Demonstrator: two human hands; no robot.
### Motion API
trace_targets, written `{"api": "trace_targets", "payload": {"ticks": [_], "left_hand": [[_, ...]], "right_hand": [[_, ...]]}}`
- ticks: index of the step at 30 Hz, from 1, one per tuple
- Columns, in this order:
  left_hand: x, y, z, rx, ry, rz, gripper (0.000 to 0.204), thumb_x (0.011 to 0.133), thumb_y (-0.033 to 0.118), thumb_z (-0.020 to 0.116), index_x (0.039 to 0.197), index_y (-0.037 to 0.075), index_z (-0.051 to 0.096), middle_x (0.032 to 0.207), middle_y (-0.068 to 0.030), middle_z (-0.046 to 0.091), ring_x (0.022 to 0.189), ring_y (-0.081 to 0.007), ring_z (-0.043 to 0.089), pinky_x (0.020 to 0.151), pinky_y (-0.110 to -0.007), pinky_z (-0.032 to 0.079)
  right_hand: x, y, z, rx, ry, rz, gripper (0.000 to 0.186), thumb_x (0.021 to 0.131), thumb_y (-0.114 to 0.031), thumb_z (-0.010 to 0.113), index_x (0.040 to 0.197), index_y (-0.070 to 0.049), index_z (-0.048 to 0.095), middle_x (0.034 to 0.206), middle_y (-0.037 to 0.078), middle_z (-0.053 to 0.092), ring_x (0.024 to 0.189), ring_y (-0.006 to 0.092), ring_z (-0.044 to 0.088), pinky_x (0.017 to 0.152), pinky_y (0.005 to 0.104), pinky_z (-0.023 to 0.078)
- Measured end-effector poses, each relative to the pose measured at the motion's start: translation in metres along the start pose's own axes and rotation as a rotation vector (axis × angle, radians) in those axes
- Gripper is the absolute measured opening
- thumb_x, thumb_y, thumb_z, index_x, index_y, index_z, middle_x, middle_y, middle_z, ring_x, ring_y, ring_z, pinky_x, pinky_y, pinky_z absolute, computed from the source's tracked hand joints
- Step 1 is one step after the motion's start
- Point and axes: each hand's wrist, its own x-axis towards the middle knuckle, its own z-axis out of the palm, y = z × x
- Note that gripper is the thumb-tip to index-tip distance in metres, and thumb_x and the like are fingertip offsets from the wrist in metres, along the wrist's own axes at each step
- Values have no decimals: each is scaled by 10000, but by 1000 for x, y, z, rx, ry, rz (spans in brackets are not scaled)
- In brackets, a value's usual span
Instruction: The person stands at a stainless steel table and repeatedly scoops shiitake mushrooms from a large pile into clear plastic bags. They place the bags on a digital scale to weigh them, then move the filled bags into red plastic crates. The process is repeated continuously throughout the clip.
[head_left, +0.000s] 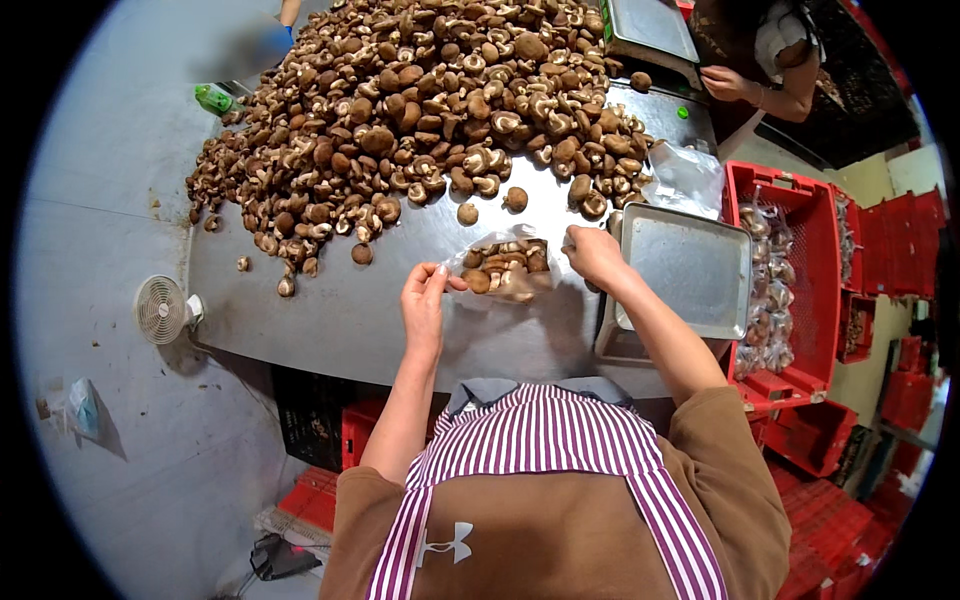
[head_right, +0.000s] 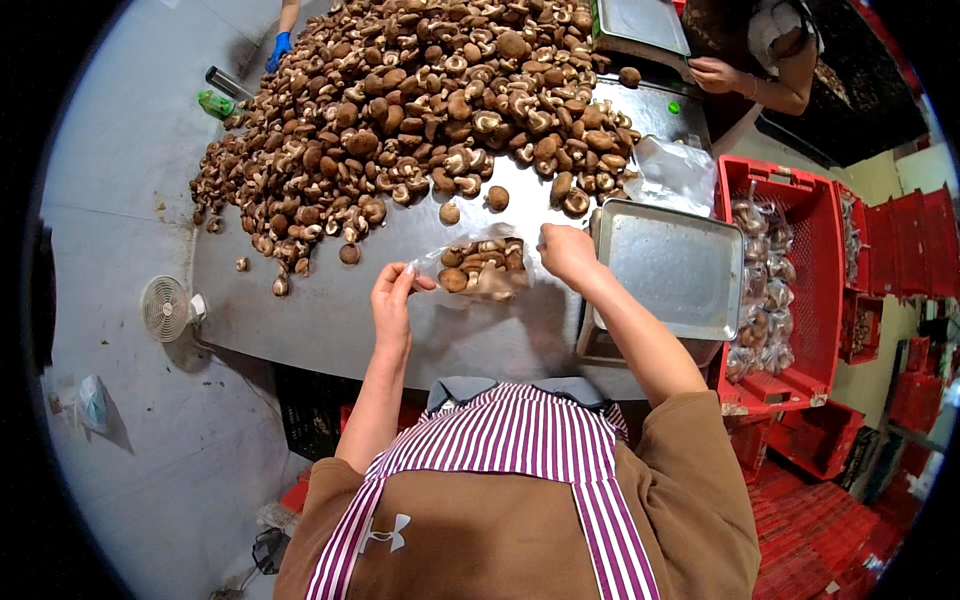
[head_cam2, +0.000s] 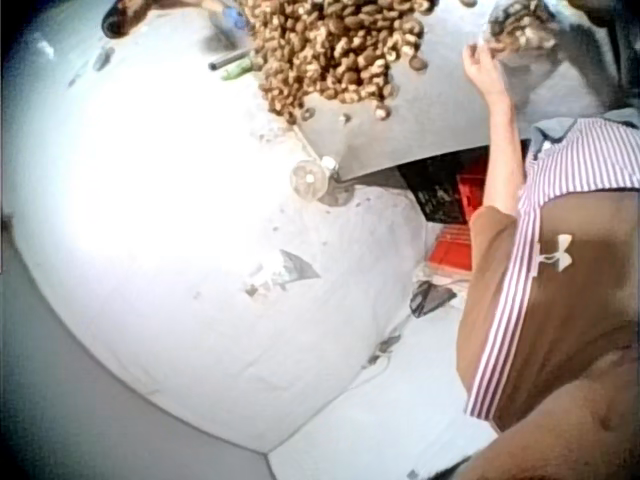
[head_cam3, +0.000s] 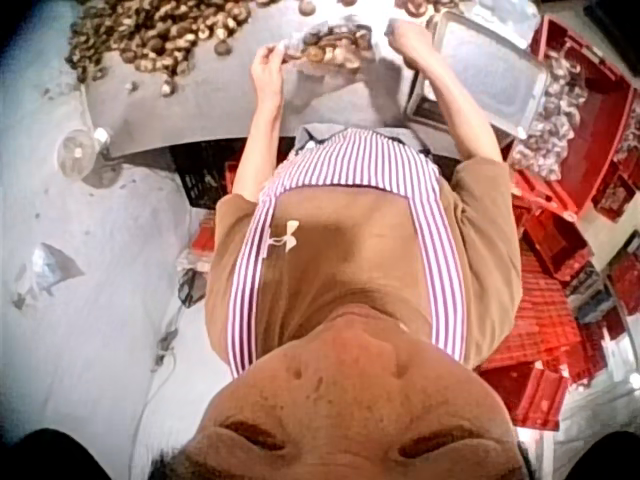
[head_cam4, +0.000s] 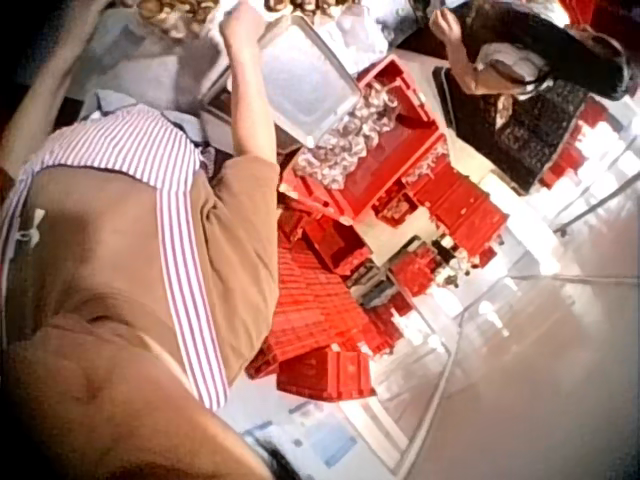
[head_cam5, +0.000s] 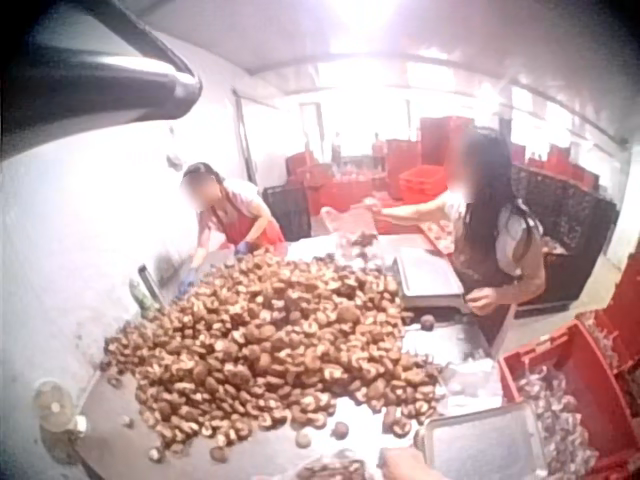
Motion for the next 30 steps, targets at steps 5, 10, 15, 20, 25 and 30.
{"api": "trace_targets", "payload": {"ticks": [5, 10, 15, 20, 25, 30], "left_hand": [[-20, 59, 26, -99, -213, 28, 122, 973, 150, 539, 927, 42, 573, 841, -102, 697, 718, -126, 608, 721, -278, 491], [-24, 94, 62, -261, -552, 112, 76, 971, 114, 523, 963, 46, 558, 1153, -224, 657, 678, -134, 637, 638, -271, 539], [-24, 103, 136, -347, -866, 50, 77, 968, 72, 513, 894, 50, 518, 1398, -276, 470, 789, -158, 707, 591, -280, 562], [-3, 42, 206, -263, -925, -57, 122, 933, 84, 586, 871, 66, 483, 1413, -176, 502, 570, -126, 624, 628, -288, 548], [-2, -13, 223, -80, -871, -158, 147, 915, 81, 624, 844, 63, 496, 1342, -118, 579, 532, -103, 583, 622, -275, 533], [-10, -29, 223, 53, -808, -3, 184, 864, 112, 719, 996, 42, 612, 939, -23, 686, 775, -72, 580, 689, -230, 473]], "right_hand": [[-38, -14, -55, 1356, 148, 186, 180, 985, -184, 540, 922, -31, 612, 626, -26, 513, 586, 99, 523, 579, 243, 443], [-112, 1, -129, 1383, 513, 8, 201, 994, -164, 538, 1026, 0, 648, 625, -21, 510, 556, 65, 477, 529, 220, 408], [-186, 24, -186, 1181, 909, 57, 246, 1001, -151, 522, 1167, -22, 650, 721, -13, 586, 564, 21, 455, 511, 147, 356], [-223, 85, -154, 1199, 1007, 299, 223, 979, -134, 554, 1154, -39, 652, 755, -14, 596, 581, 29, 470, 528, 158, 371], [-248, 114, -100, 1238, 955, 474, 299, 942, -198, 614, 1193, -38, 635, 839, -11, 625, 660, 49, 521, 589, 189, 404], [-264, 103, -89, 1106, 944, 570, 351, 954, -283, 609, 1211, -45, 593, 1039, 6, 643, 924, 102, 599, 763, 247, 461]]}}
